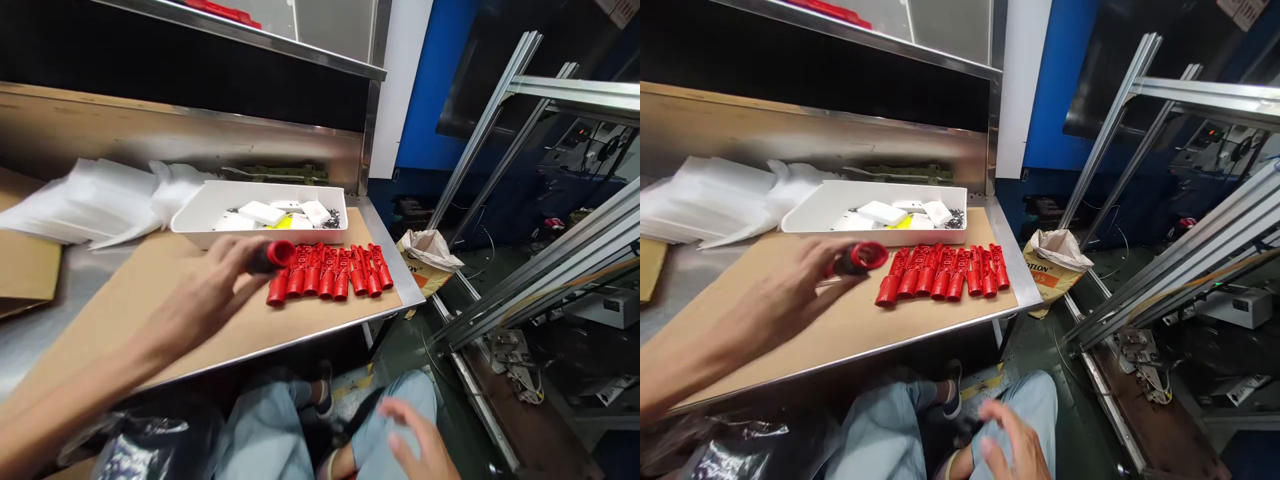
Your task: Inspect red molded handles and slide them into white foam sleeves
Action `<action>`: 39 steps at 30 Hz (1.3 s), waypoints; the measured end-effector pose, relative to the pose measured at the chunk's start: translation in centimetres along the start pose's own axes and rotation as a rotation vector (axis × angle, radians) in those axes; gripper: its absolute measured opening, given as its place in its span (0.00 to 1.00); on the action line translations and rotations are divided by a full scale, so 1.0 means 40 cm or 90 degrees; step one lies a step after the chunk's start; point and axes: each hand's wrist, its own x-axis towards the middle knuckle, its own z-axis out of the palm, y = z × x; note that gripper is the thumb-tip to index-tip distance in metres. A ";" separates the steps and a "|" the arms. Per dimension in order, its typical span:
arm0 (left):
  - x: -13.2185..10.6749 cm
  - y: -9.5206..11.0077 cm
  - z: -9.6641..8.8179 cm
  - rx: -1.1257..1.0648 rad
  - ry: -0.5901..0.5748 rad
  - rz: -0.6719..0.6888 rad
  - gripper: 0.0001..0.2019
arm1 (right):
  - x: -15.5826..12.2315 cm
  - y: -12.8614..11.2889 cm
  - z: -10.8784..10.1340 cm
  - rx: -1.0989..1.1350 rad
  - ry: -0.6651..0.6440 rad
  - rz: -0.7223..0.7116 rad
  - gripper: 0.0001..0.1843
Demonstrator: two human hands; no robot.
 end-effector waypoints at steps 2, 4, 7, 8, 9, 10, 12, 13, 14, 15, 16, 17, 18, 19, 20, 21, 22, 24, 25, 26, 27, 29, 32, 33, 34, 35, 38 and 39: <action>-0.088 0.105 0.024 -0.062 -0.014 0.044 0.24 | 0.049 -0.078 0.004 0.189 0.031 -0.086 0.34; -0.172 0.194 0.073 -0.136 -0.058 0.091 0.19 | 0.085 -0.147 0.019 0.283 0.019 -0.130 0.44; -0.260 0.286 0.153 -0.104 -0.063 0.049 0.16 | 0.103 -0.192 0.051 0.280 0.021 -0.074 0.45; -0.276 0.305 0.171 -0.090 -0.058 0.033 0.15 | 0.101 -0.190 0.059 0.278 0.027 -0.047 0.40; -0.287 0.319 0.183 -0.089 -0.057 0.017 0.15 | 0.099 -0.182 0.064 0.290 0.035 -0.027 0.35; -0.293 0.327 0.188 -0.102 -0.063 -0.002 0.15 | 0.095 -0.171 0.065 0.312 0.043 -0.018 0.31; -0.298 0.321 0.180 -0.183 -0.093 -0.047 0.20 | 0.088 -0.148 0.051 0.370 0.053 -0.030 0.27; -0.297 0.307 0.171 -0.255 -0.111 -0.076 0.23 | 0.084 -0.140 0.038 0.392 0.057 -0.042 0.27; -0.296 0.286 0.161 -0.346 -0.136 -0.116 0.25 | 0.082 -0.135 0.021 0.406 0.059 -0.054 0.28; -0.295 0.260 0.155 -0.444 -0.159 -0.173 0.25 | 0.081 -0.133 0.003 0.415 0.061 -0.066 0.29; -0.295 0.233 0.153 -0.538 -0.171 -0.247 0.24 | 0.081 -0.133 -0.013 0.426 0.060 -0.077 0.30; -0.297 0.207 0.157 -0.621 -0.186 -0.335 0.23 | 0.083 -0.136 -0.025 0.449 0.058 -0.088 0.31; -0.300 0.187 0.168 -0.678 -0.178 -0.421 0.23 | 0.088 -0.140 -0.033 0.484 0.053 -0.101 0.32; -0.305 0.177 0.184 -0.719 -0.159 -0.483 0.24 | 0.094 -0.146 -0.033 0.526 0.051 -0.114 0.32; -0.311 0.179 0.203 -0.750 -0.140 -0.513 0.26 | 0.102 -0.152 -0.027 0.567 0.056 -0.125 0.32; -0.317 0.192 0.222 -0.786 -0.105 -0.520 0.30 | 0.112 -0.159 -0.013 0.599 0.073 -0.135 0.32; -0.321 0.216 0.238 -0.842 -0.060 -0.513 0.36 | 0.122 -0.167 0.006 0.611 0.096 -0.145 0.31; -0.317 0.283 0.253 -1.002 -0.006 -0.468 0.47 | 0.138 -0.183 0.055 0.570 0.166 -0.159 0.31; -0.308 0.316 0.250 -1.102 0.022 -0.464 0.48 | 0.141 -0.191 0.079 0.525 0.198 -0.161 0.31; -0.294 0.345 0.241 -1.176 0.035 -0.505 0.46 | 0.140 -0.198 0.100 0.469 0.220 -0.160 0.30; -0.276 0.366 0.229 -1.217 0.043 -0.587 0.40 | 0.136 -0.205 0.115 0.407 0.232 -0.158 0.30; -0.238 0.383 0.200 -1.223 0.099 -0.721 0.33 | 0.121 -0.215 0.123 0.271 0.240 -0.172 0.30; -0.206 0.372 0.176 -1.196 0.186 -0.754 0.29 | 0.094 -0.227 0.093 0.105 0.275 -0.186 0.20; -0.205 0.368 0.175 -1.194 0.199 -0.738 0.27 | 0.087 -0.231 0.079 0.078 0.286 -0.173 0.16; -0.207 0.367 0.177 -1.196 0.204 -0.724 0.25 | 0.081 -0.234 0.067 0.065 0.290 -0.153 0.14; -0.213 0.367 0.181 -1.200 0.205 -0.714 0.24 | 0.078 -0.237 0.057 0.061 0.288 -0.133 0.13; -0.232 0.380 0.187 -1.213 0.184 -0.700 0.22 | 0.076 -0.241 0.047 0.055 0.241 -0.114 0.12; -0.237 0.385 0.186 -1.211 0.170 -0.701 0.22 | 0.078 -0.243 0.048 0.056 0.233 -0.110 0.11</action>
